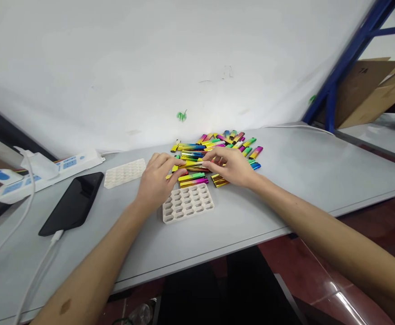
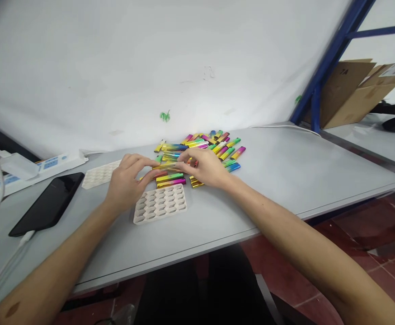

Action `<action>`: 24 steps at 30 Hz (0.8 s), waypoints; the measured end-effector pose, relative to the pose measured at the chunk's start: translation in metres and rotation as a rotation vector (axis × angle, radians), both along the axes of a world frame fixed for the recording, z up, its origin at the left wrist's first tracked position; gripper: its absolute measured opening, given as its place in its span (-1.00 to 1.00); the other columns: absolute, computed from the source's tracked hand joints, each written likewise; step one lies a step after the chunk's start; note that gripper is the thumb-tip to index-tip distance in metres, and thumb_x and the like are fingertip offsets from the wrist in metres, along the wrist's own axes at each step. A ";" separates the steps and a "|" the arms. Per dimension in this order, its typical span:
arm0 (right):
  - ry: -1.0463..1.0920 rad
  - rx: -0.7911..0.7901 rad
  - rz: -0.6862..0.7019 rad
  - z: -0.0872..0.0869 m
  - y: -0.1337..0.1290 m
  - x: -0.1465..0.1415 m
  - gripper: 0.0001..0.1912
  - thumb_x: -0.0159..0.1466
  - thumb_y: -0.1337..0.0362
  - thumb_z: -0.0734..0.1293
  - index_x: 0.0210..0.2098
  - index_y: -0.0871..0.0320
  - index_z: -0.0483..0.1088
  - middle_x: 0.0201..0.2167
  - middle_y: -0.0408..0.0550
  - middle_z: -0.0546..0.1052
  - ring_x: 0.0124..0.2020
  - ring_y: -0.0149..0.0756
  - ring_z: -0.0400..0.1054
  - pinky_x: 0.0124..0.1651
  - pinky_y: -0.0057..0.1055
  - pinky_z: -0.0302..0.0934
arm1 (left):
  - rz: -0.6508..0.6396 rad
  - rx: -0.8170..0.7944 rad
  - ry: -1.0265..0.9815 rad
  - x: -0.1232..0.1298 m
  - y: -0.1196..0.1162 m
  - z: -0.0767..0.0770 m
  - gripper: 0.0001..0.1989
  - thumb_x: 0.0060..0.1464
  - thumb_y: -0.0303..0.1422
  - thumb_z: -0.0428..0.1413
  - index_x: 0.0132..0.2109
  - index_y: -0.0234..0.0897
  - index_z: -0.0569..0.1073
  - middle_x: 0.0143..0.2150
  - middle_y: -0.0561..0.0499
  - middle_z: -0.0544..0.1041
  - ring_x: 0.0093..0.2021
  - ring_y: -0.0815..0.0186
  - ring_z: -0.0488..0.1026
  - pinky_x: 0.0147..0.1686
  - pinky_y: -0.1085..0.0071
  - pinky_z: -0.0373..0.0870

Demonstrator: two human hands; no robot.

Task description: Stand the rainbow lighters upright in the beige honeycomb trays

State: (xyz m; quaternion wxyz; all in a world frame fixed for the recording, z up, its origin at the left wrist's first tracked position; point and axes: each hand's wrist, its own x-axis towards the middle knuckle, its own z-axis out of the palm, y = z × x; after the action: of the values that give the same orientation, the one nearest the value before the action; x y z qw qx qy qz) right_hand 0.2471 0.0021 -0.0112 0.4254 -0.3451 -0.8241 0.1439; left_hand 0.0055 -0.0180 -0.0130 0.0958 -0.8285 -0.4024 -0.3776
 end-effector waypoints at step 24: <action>0.032 -0.004 0.012 0.000 -0.002 0.001 -0.86 0.25 0.25 0.30 -0.25 0.16 0.46 -0.25 -0.06 0.56 -0.39 -0.37 0.40 -0.36 -0.39 0.30 | 0.012 0.028 -0.008 0.002 -0.002 -0.001 -0.92 0.21 -0.32 0.15 -0.17 -0.19 0.49 -0.22 0.01 0.55 -0.16 0.23 0.42 -0.13 0.26 0.36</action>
State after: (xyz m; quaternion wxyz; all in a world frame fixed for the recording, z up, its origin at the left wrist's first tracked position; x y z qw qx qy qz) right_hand 0.2478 0.0004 -0.0109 0.4372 -0.3387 -0.8189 0.1536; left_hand 0.0077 -0.0197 -0.0141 0.1081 -0.8231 -0.4025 -0.3858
